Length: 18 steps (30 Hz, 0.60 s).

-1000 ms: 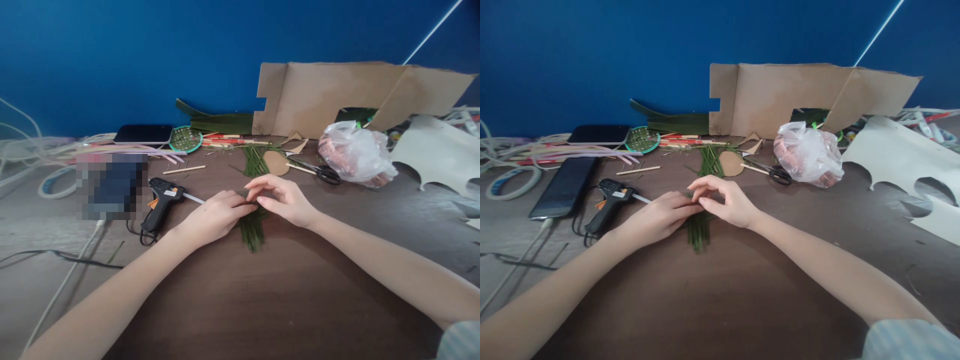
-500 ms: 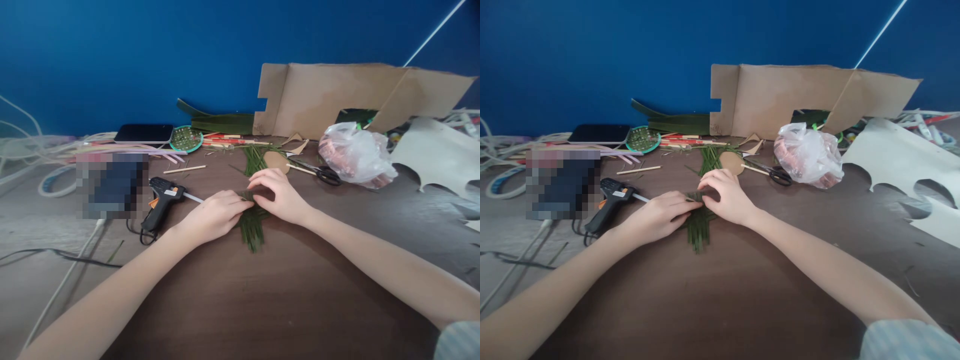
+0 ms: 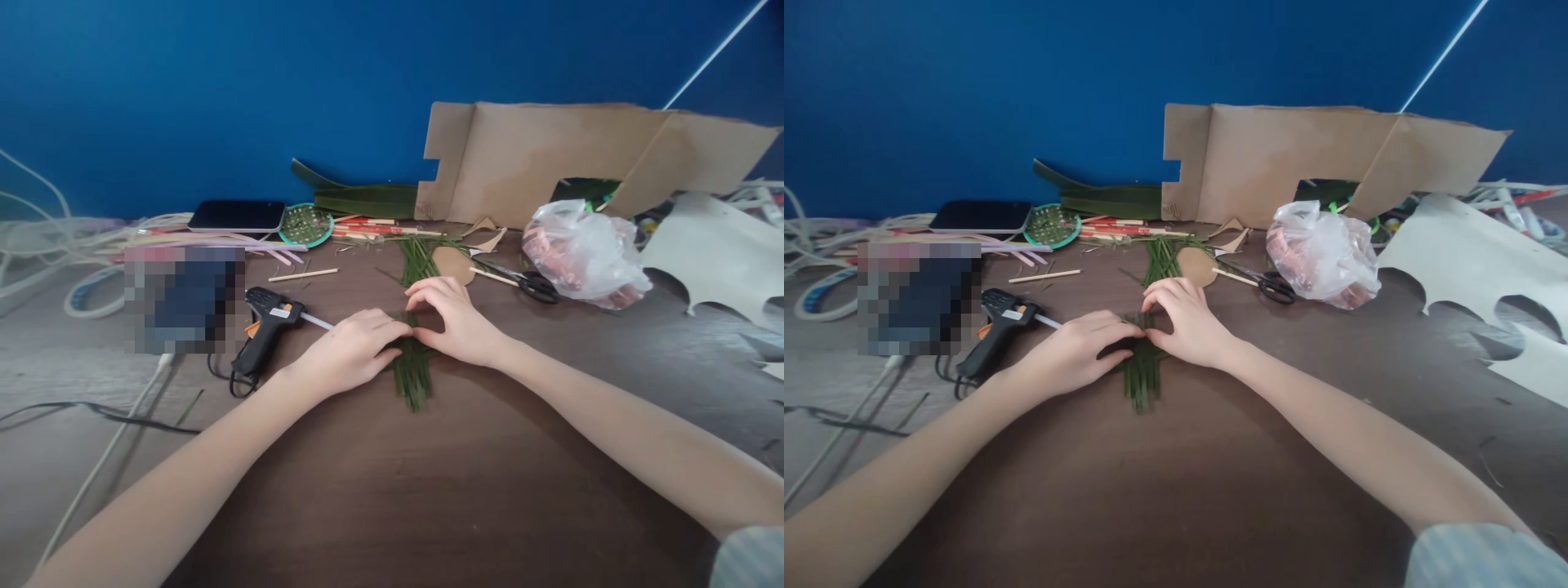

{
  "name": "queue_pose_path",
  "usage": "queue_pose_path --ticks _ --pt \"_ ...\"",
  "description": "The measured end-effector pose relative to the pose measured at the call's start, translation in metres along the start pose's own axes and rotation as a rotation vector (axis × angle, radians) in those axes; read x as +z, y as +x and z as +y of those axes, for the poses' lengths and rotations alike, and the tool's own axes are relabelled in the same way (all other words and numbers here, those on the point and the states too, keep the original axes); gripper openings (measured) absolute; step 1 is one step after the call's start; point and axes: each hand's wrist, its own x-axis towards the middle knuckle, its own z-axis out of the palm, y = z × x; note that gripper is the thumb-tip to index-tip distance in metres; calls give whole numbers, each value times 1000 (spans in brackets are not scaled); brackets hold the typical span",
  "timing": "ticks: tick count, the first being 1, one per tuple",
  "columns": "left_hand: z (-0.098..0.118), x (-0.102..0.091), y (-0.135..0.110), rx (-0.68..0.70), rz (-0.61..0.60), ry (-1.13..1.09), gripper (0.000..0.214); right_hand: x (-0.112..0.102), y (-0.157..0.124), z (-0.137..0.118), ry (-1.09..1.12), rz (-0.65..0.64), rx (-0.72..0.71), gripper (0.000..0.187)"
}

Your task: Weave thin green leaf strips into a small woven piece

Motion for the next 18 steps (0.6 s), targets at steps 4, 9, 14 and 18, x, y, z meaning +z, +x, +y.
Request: queue_pose_path --ticks 4,9,14,18 --pt "2 -1 0 -71 -18 -9 19 -2 -1 -1 77 66 -57 15" --pt "2 -1 0 -134 -38 -51 22 -5 -4 -4 131 65 -65 14" --pt "1 -1 1 -155 -55 -82 23 -6 -6 -6 161 90 -87 13" --pt "3 -3 1 -169 -55 -117 25 -8 -7 -7 172 84 -128 12"
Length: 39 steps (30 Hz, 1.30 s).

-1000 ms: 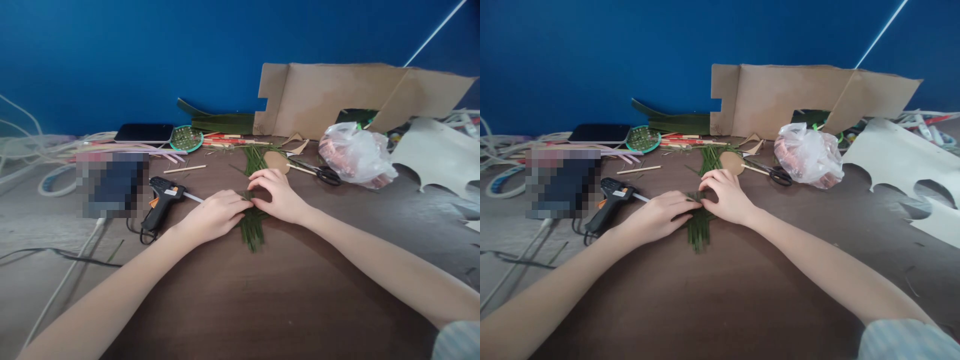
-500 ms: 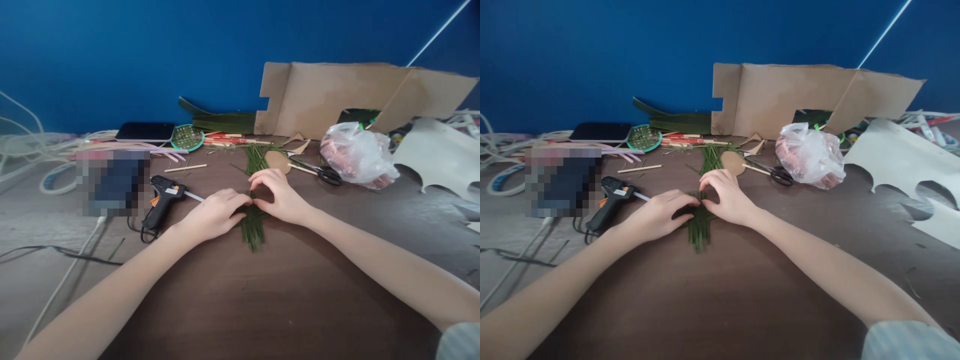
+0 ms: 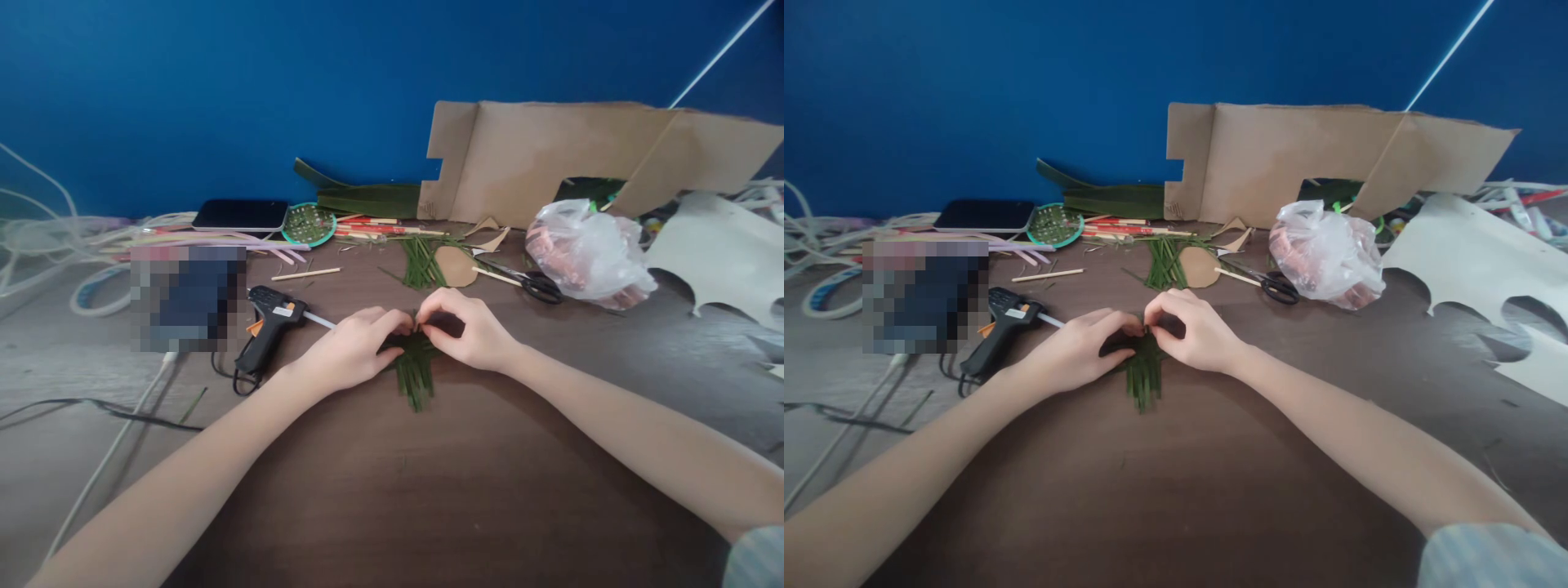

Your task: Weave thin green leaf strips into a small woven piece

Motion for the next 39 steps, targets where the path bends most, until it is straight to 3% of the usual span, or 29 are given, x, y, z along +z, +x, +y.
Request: queue_pose_path --ticks 13,18,22,29,33,39 --pt "1 1 0 -30 39 -129 56 1 0 -1 -155 6 -166 27" --pt "0 2 -1 -25 35 -93 54 1 1 0 -91 20 -49 26" --pt "-2 4 -2 34 49 -43 52 4 3 5 -63 -53 71 29" --pt "-4 6 -1 96 60 -10 41 7 5 8 -96 -106 90 22" --pt "-3 7 -1 153 42 147 38 6 5 7 -66 -92 124 22" --pt "-2 2 -2 113 29 216 32 3 6 5 -106 -68 199 9"
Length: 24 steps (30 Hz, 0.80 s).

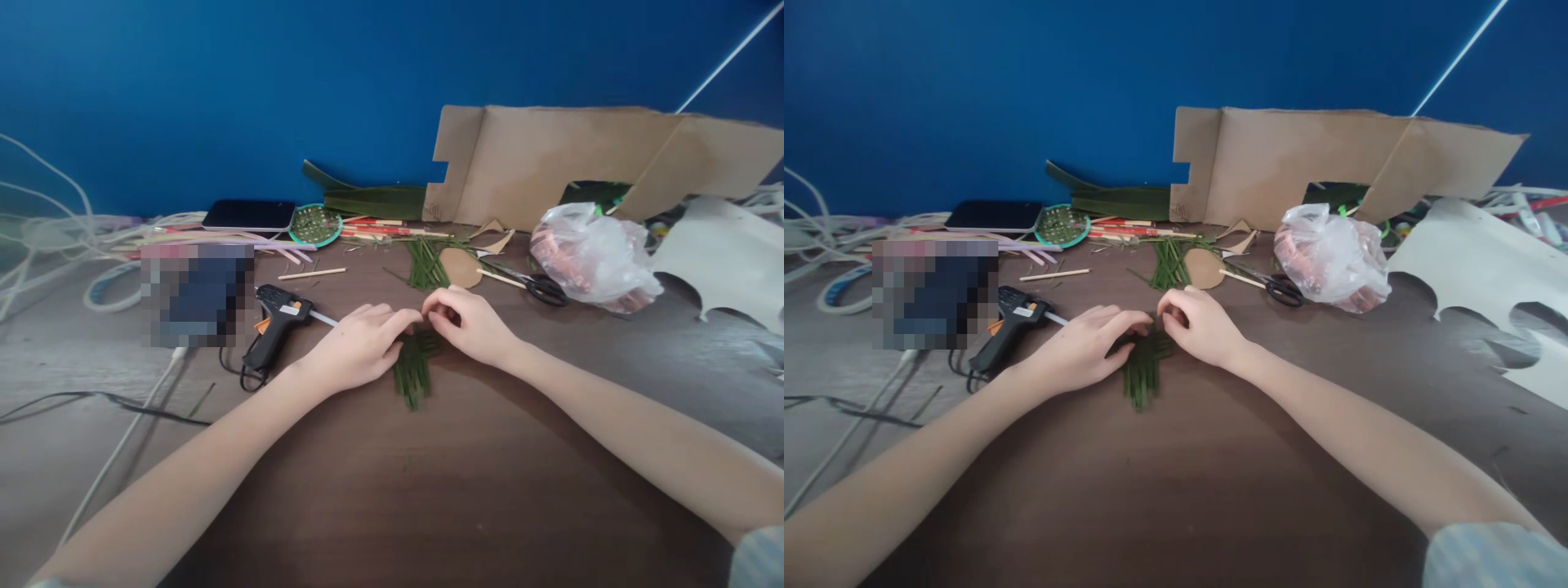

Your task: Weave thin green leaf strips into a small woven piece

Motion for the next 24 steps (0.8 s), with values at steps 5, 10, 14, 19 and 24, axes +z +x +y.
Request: queue_pose_path --ticks 5,10,14,19,24 --pt "1 -1 0 -16 -1 -25 34 1 1 -2 -68 -41 37 10" --pt "2 -1 0 9 0 -36 33 3 2 -1 -129 -43 18 21" --pt "2 -1 0 7 -25 -25 30 2 2 0 -144 -75 -25 23" --pt "0 -1 0 34 -28 4 24 0 3 1 -83 -69 -2 27" --pt "0 0 0 83 -41 40 24 1 3 -1 25 3 34 27"
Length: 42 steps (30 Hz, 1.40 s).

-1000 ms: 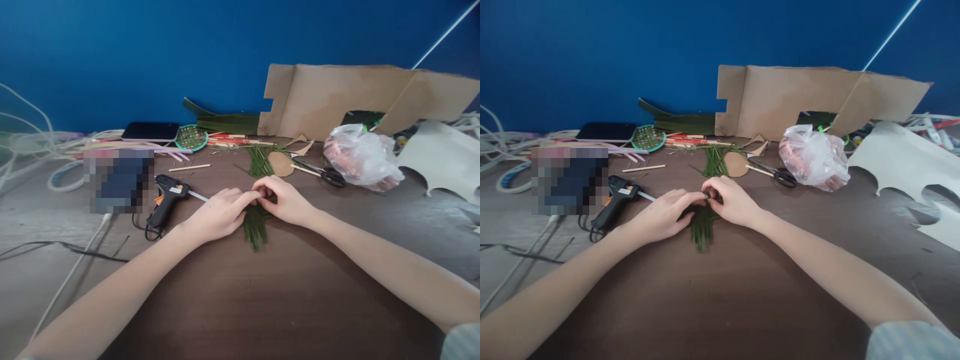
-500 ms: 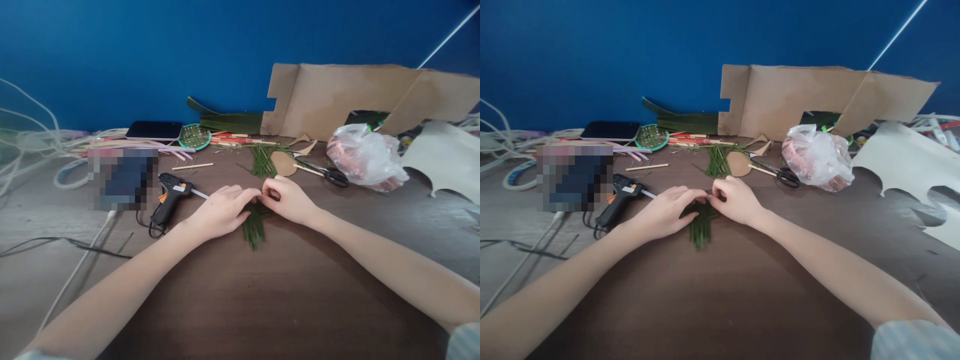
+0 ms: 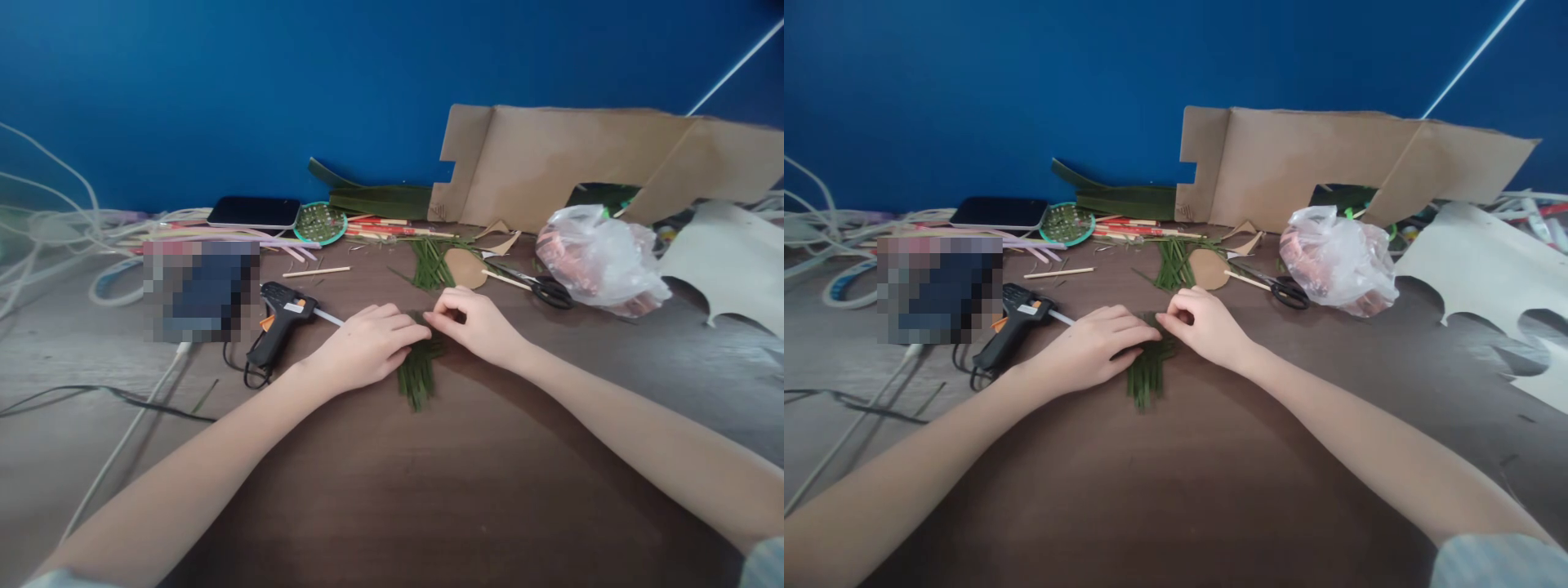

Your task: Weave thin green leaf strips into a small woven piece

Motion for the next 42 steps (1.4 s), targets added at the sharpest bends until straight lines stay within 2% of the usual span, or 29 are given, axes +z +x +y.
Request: queue_pose_path --ticks 11,22,25,31,35,39,42 --pt "1 -1 0 98 47 123 22 0 0 -2 15 54 36 27" --pt "4 0 1 69 43 145 32 5 -1 -11 36 115 8 27" --pt "5 0 1 45 42 144 29 6 -1 -14 41 118 6 27" --pt "2 1 0 19 52 92 24 2 2 -11 105 39 -3 27" --pt "-1 0 0 10 34 46 21 -2 1 -1 -30 -40 -11 6" --pt "-1 -2 0 3 30 12 21 -4 -3 1 -138 -117 -47 13" --pt "-2 -1 0 6 29 7 22 -5 -3 0 -129 -125 -48 11"
